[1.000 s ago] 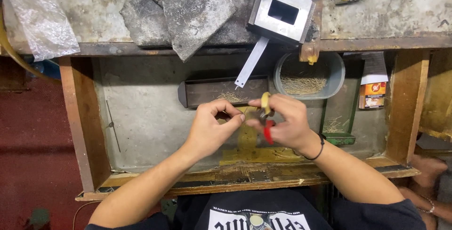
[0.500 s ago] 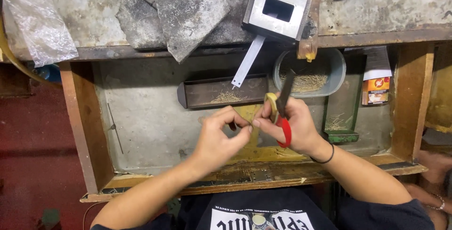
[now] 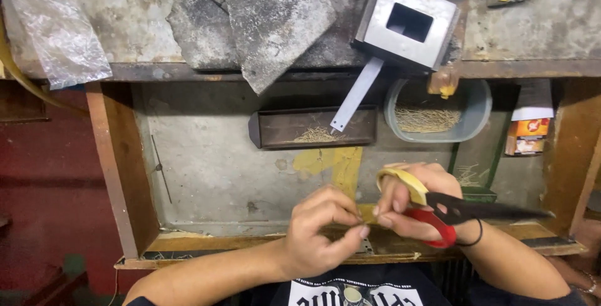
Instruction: The person repeatedly picks up thin metal wires from a container and uses red-handled shears to cut them into shorter pieces. The cut pieces fall onto the workbench surface.
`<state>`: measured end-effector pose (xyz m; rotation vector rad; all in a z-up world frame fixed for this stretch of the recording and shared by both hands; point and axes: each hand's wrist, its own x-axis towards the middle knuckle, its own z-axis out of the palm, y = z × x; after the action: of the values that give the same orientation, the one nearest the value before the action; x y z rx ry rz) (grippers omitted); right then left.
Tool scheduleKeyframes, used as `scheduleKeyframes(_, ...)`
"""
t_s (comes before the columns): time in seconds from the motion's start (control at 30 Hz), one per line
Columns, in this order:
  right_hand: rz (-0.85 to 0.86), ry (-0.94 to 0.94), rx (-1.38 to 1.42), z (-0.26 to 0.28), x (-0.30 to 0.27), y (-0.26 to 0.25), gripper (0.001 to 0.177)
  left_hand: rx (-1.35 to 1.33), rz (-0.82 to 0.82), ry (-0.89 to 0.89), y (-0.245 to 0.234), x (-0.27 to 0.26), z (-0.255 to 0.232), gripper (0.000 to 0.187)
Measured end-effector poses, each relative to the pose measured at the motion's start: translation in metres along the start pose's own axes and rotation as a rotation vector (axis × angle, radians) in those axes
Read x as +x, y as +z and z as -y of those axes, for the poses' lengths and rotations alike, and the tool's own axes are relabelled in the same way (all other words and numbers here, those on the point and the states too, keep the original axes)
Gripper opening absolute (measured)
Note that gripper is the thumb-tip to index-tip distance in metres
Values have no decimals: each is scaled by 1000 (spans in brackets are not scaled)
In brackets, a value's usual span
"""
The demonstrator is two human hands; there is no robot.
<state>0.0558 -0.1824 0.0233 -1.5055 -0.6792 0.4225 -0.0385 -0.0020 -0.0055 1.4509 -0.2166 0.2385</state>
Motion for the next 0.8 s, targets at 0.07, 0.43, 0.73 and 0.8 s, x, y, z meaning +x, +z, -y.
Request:
scheduleKeyframes(0.07, -2, 21, 40, -2, 0, 1, 29, 6, 6, 8, -2, 1, -2, 13)
scheduleKeyframes(0.43, 116, 104, 248, 0, 13, -3, 28, 71, 200, 302, -20, 22, 2, 17)
scheduleKeyframes(0.73, -63, 31, 170, -27, -7, -1, 23, 141, 87, 130, -14, 21, 12, 12)
scheduleKeyframes(0.8, -106, 142, 387, -36, -8, 1, 19, 155, 10, -290, -18, 28, 11, 13)
